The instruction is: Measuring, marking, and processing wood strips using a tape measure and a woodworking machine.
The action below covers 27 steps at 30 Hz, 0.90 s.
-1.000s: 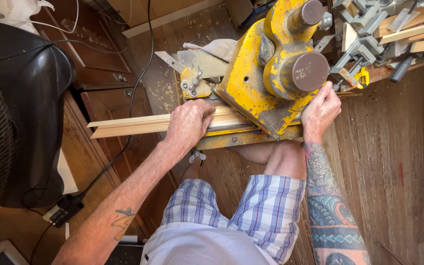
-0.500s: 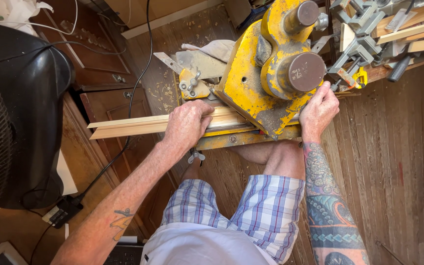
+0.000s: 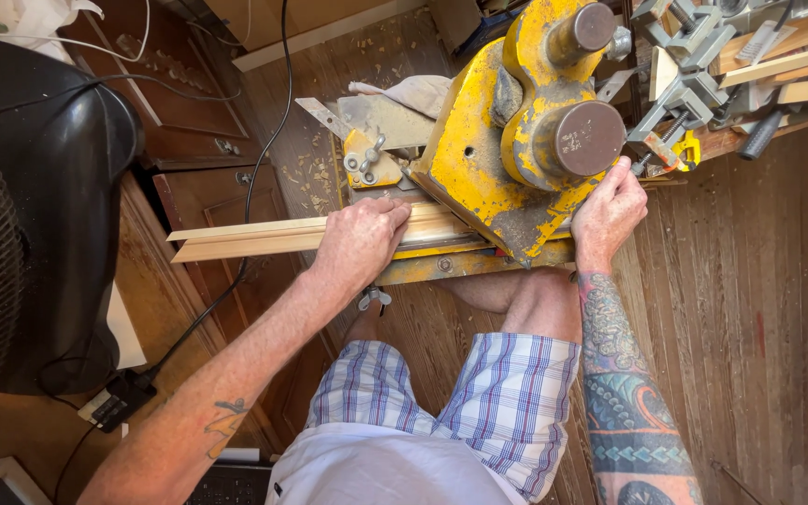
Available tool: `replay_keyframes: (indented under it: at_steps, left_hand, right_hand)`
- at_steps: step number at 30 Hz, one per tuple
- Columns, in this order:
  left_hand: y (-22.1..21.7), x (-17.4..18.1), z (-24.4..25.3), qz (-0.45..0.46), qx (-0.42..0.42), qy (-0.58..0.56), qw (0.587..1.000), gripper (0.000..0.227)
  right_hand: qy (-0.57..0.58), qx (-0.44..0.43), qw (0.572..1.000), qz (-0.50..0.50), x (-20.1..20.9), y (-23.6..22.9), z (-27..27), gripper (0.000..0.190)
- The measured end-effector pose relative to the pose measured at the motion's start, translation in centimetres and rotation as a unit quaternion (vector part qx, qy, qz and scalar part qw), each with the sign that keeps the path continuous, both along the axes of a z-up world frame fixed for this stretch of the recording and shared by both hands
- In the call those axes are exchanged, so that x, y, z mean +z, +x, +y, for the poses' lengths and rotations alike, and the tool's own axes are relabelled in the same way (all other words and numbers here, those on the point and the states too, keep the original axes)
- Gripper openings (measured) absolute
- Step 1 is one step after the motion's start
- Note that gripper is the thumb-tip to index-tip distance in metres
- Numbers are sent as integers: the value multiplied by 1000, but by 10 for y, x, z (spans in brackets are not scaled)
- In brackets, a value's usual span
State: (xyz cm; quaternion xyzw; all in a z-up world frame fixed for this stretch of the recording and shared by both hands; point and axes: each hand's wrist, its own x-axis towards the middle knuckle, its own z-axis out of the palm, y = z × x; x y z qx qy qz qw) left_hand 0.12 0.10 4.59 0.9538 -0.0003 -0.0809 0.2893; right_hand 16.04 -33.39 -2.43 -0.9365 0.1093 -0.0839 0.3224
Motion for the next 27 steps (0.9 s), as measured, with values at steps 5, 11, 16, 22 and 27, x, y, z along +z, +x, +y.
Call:
replay_keyframes:
  at_steps: [5, 11, 16, 22, 27]
  left_hand:
    - [5, 1, -5, 89, 42, 11, 995, 17]
    - [14, 1, -2, 120, 55, 3, 991, 16]
    - [15, 2, -4, 115, 66, -18, 991, 16]
    - [20, 1, 0, 95, 60, -17, 994, 17]
    - [7, -18, -8, 137, 75, 16, 988, 17]
  right_hand:
    - [-3, 3, 1000, 5, 7, -5, 5, 63]
    - [-2, 4, 1000, -3, 16, -2, 12, 63]
    - [-13, -3, 1000, 16, 22, -4, 20, 60]
    - [-31, 18, 999, 19, 33, -4, 33, 61]
    - [-27, 114, 992, -51, 41, -9, 25, 35]
